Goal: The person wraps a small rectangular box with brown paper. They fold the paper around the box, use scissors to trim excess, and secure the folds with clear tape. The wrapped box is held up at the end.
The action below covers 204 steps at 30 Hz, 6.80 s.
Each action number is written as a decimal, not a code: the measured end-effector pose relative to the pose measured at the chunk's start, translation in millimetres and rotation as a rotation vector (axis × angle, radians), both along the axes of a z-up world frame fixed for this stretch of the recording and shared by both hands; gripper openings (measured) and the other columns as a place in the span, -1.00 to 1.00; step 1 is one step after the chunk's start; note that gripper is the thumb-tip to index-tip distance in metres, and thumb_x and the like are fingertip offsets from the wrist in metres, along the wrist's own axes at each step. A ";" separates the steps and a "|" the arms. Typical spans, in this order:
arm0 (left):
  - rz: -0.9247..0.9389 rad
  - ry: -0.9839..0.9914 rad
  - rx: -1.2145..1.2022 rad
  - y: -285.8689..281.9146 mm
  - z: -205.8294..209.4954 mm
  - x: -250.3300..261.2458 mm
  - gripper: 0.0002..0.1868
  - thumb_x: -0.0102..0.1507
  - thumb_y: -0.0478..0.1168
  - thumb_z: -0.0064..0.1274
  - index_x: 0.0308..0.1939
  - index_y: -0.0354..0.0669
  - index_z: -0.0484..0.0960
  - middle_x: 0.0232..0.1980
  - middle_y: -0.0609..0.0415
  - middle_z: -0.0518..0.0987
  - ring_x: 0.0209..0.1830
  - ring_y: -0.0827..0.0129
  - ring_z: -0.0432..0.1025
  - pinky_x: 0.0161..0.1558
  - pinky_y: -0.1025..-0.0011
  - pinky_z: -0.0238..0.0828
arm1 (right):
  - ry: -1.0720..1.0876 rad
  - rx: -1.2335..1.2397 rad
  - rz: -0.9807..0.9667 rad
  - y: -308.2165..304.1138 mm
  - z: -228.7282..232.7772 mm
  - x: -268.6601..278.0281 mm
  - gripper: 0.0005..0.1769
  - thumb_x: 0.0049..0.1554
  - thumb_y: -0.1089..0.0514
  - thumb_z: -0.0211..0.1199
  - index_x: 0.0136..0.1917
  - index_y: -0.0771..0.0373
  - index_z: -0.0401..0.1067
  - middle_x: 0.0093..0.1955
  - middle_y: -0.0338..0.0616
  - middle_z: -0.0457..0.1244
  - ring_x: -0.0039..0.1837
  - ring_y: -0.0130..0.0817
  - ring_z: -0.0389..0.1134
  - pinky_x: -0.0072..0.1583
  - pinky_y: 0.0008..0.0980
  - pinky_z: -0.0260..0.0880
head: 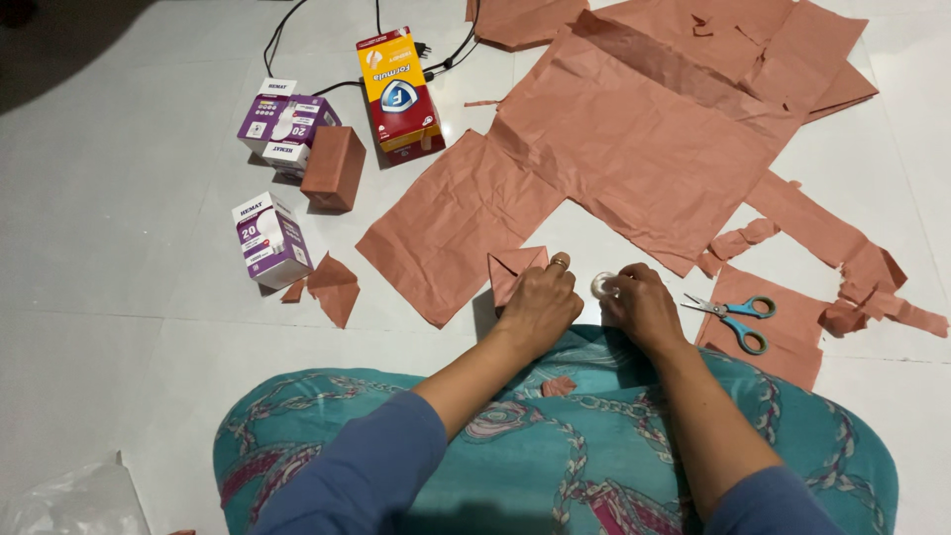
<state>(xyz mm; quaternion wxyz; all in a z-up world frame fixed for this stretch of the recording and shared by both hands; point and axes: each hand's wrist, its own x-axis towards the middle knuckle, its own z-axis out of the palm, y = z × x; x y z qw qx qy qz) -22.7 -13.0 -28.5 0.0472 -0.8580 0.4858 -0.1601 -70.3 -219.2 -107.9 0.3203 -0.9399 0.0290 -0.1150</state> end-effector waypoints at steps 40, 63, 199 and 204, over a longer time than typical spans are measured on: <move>0.003 0.135 0.038 1.3 13.1 4.9 -0.96 0.00 -0.28 0.17 -0.53 -0.12 0.72 -0.24 0.06 0.63 0.11 0.14 0.42 -0.16 0.33 0.51 | 0.524 -0.489 -0.358 -110.9 6.3 -30.2 -0.70 0.22 -0.01 0.24 0.14 0.18 0.47 0.08 0.03 0.39 0.12 0.02 0.44 0.07 0.00 0.45; -0.019 0.113 0.010 3.8 6.6 8.0 -0.92 -0.02 -0.30 0.13 -0.57 -0.13 0.72 -0.27 0.09 0.64 0.07 0.15 0.45 -0.26 0.32 0.50 | -0.069 -0.757 0.330 20.7 106.7 13.2 -0.93 0.01 0.12 0.29 -0.25 0.06 0.58 -0.04 -0.21 0.30 0.09 -0.22 0.33 -0.06 -0.24 0.42; 0.009 0.070 0.033 2.2 -1.3 6.1 -0.93 0.04 -0.28 0.13 -0.43 -0.11 0.71 -0.26 0.09 0.62 0.10 0.18 0.42 -0.19 0.42 0.47 | -0.220 -0.934 0.971 61.2 38.8 -40.2 -0.29 0.23 -0.34 0.04 -0.43 0.25 0.49 -0.33 -0.08 0.30 -0.24 -0.17 0.33 -0.19 -0.21 0.29; 0.005 0.043 0.040 2.5 -3.0 6.7 -0.94 0.09 -0.27 0.13 -0.44 -0.09 0.71 -0.26 0.10 0.62 0.09 0.18 0.42 -0.15 0.41 0.47 | 0.084 -0.931 0.981 46.4 35.3 -45.1 -0.64 0.11 -0.05 0.14 -0.38 0.17 0.52 -0.14 -0.15 0.31 -0.02 -0.21 0.34 -0.11 -0.26 0.30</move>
